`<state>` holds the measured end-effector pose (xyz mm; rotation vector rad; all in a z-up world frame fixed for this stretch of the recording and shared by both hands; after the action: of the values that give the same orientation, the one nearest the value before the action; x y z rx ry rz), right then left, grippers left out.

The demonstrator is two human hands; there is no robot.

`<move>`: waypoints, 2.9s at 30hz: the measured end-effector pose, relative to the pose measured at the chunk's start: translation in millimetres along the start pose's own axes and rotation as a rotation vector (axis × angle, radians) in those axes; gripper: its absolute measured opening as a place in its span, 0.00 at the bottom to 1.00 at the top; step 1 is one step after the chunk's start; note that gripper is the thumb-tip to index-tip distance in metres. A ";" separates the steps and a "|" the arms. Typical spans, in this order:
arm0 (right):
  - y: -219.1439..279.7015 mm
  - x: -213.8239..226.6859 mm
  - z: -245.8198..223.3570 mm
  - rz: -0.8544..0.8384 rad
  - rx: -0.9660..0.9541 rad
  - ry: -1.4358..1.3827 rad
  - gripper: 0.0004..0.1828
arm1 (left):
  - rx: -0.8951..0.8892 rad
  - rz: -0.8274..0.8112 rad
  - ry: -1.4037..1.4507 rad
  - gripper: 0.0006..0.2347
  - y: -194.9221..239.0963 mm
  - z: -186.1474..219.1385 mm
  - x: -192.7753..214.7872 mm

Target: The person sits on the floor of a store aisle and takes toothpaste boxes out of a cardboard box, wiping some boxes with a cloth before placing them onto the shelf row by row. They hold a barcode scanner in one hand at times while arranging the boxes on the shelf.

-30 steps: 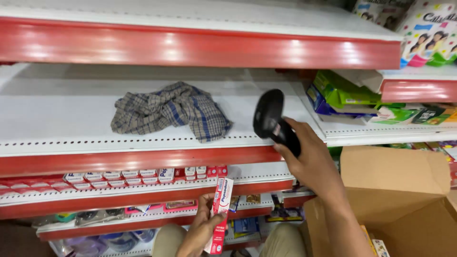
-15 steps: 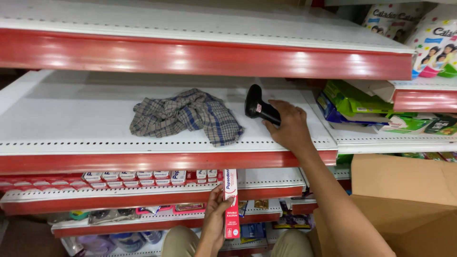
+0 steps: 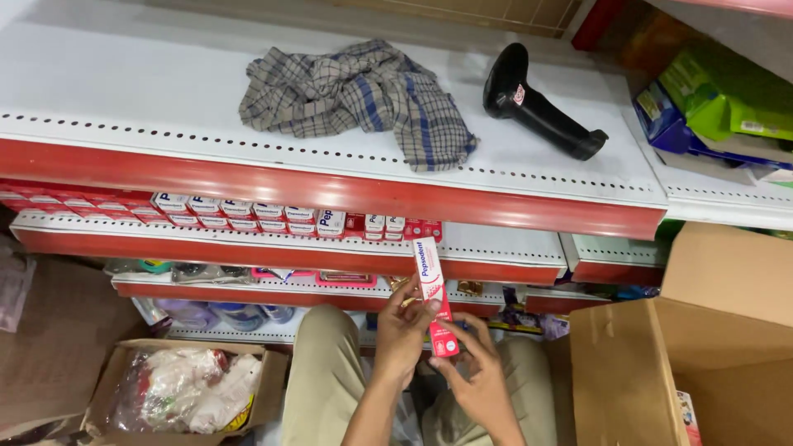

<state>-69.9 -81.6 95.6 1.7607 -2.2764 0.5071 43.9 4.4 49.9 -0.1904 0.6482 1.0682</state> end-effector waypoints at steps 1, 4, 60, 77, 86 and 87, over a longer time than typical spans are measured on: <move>1.5 -1.8 13.0 0.110 0.015 -0.118 0.28 | -0.009 -0.030 0.011 0.24 -3.3 -5.2 0.8; -0.1 6.0 16.6 0.247 0.110 -0.282 0.24 | 0.014 -0.050 0.108 0.21 -4.4 16.0 -3.8; -114.1 15.3 6.7 0.029 -0.205 -0.833 0.30 | -0.963 0.074 -1.045 0.23 16.8 51.6 -26.6; -153.3 124.2 21.0 -0.058 -0.288 -0.529 0.12 | -0.222 -0.213 -0.084 0.21 -12.6 23.7 -2.2; -184.8 46.2 53.9 0.218 -0.006 -0.662 0.18 | -0.782 0.093 -0.712 0.09 -42.4 30.7 -25.1; -181.8 44.0 52.9 0.206 -0.043 -0.523 0.18 | -0.810 0.121 -0.727 0.11 -39.6 35.3 -27.4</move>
<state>96.2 -182.3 88.4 1.8087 -2.8088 0.0197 83.4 -19.7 87.6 -0.4330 -0.4566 1.3655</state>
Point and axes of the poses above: each hand's wrist, its own y-axis away from the middle knuckle, its own x-axis out of the back of the hand, z = x × y, the point moved 3 cm from there along -y, towards the middle knuckle, and after that the axes turned 5 degrees about -z, right-handed, at the moved point
